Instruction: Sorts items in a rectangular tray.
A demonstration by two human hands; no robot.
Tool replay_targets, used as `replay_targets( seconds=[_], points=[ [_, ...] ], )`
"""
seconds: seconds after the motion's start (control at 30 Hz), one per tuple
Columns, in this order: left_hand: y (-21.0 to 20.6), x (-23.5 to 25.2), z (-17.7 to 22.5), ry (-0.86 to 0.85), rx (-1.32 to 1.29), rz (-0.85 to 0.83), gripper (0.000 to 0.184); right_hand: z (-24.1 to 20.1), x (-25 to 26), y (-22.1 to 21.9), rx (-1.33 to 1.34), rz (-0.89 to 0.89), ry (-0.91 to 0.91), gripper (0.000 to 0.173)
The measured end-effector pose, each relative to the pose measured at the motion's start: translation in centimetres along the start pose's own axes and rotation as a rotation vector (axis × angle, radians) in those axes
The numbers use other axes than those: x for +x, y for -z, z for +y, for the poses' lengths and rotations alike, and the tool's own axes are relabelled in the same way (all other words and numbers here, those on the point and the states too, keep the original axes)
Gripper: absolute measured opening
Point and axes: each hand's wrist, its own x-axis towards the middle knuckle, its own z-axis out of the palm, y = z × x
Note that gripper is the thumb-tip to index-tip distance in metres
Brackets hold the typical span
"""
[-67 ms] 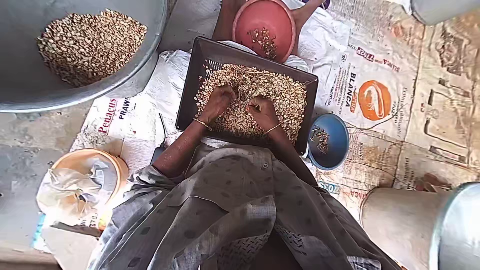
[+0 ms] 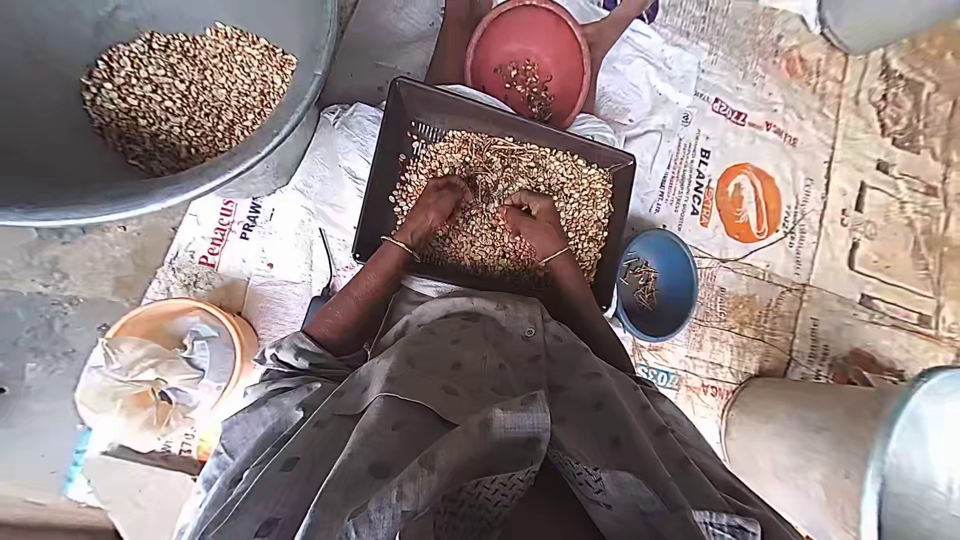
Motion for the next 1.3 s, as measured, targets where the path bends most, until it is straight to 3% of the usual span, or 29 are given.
replay_targets(
  seconds=[0.03,0.1,0.23,0.4,0.6,0.73,0.8,0.93,1.1,1.2,1.3],
  points=[
    [0.0,0.0,0.1,0.041,-0.05,-0.001,0.019,2.9,1.0,-0.5,0.313,0.062,0.11,0.015],
    [0.0,0.2,-0.1,-0.013,0.073,-0.01,0.011,4.0,1.9,0.1,0.573,0.025,0.035,0.006],
    [-0.4,0.5,-0.4,-0.089,0.518,-0.06,0.024,4.0,2.1,0.8,0.616,0.078,-0.016,0.003],
    [-1.0,0.0,0.6,-0.121,0.79,-0.048,0.014,3.5,2.4,1.0,0.456,0.016,0.0,0.013],
    [-0.3,0.7,-0.5,-0.143,0.583,-0.015,0.019,1.9,3.0,-1.5,0.041,-0.023,-0.056,0.02],
    [-0.4,0.4,-0.2,-0.13,0.646,-0.038,0.018,0.6,3.1,-2.9,-0.323,0.07,0.01,0.028],
    [-0.7,0.3,0.1,-0.125,0.747,-0.058,0.019,0.2,3.2,-3.1,-0.367,0.044,-0.011,0.026],
    [-0.9,0.1,0.5,-0.098,0.758,-0.077,0.017,1.6,3.4,-2.5,0.0,0.033,-0.086,0.02],
    [0.3,0.6,-0.7,-0.13,0.395,-0.054,0.014,2.7,2.5,-1.0,0.614,0.066,-0.074,0.007],
    [0.6,0.2,-0.4,-0.126,0.237,-0.039,0.013,2.8,2.9,-0.3,0.678,0.06,-0.035,0.003],
    [0.5,0.2,-0.4,-0.075,0.052,0.012,0.013,1.4,3.6,-0.2,0.479,0.014,0.044,0.009]
  ],
)
